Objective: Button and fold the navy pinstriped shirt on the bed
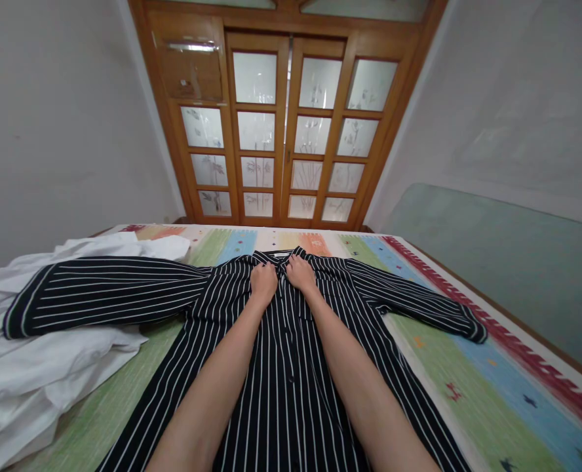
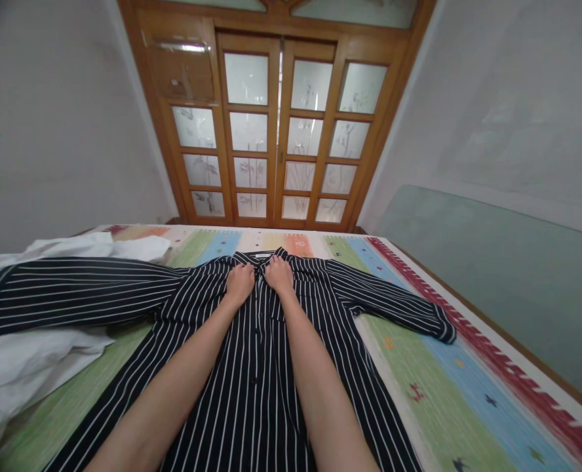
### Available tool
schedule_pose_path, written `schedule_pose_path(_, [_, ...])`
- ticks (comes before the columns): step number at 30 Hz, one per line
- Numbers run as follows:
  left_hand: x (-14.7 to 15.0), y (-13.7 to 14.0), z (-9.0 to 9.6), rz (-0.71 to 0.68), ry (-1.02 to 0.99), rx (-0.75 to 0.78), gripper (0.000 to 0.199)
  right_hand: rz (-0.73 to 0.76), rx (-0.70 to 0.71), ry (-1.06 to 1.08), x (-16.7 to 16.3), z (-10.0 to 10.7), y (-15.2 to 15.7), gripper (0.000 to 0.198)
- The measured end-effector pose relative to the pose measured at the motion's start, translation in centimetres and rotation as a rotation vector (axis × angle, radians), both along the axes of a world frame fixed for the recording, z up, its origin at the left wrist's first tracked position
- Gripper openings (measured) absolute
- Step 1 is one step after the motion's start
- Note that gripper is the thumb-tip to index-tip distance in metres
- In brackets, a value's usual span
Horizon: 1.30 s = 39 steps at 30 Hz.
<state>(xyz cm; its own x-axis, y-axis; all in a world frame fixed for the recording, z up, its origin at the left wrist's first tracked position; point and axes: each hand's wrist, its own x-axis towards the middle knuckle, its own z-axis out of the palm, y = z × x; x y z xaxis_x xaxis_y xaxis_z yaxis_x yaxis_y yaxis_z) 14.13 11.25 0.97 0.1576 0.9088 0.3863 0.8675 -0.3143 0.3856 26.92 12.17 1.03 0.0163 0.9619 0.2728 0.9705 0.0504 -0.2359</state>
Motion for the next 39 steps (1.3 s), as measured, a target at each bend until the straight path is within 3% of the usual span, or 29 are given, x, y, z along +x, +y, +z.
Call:
schedule_pose_path(4, [-0.6,0.3,-0.3,-0.008,-0.003,-0.009,0.034,-0.053,-0.088,-0.015,-0.2,-0.1,0.1,0.053])
schedule_pose_path(12, [-2.1,3.4,-0.2,-0.018,-0.030,-0.036,0.046,-0.077,-0.233,-0.013,-0.2,0.3,-0.1,0.061])
schedule_pose_path(17, [-2.4,2.6,-0.5,0.065,0.003,0.009,0.037,-0.147,-0.232,0.020,-0.7,0.3,0.4,0.061])
schedule_pose_path(20, [-2.9,2.4,-0.6,0.022,0.044,0.007,0.034,-0.141,-0.211,0.040,-0.4,0.3,0.5,0.058])
schedule_pose_path(25, [-4.2,4.8,0.0,-0.074,0.085,-0.071,0.034,-0.040,-0.127,0.038,0.6,0.5,-0.5,0.048])
schedule_pose_path(31, [-4.5,7.6,0.4,-0.102,0.102,-0.180,0.032,-0.190,-0.032,0.008,-0.1,-0.1,-3.5,0.046])
schedule_pose_path(39, [-4.5,5.9,0.1,-0.094,0.072,-0.088,0.048,-0.238,-0.137,0.042,-1.3,-0.1,-5.2,0.058])
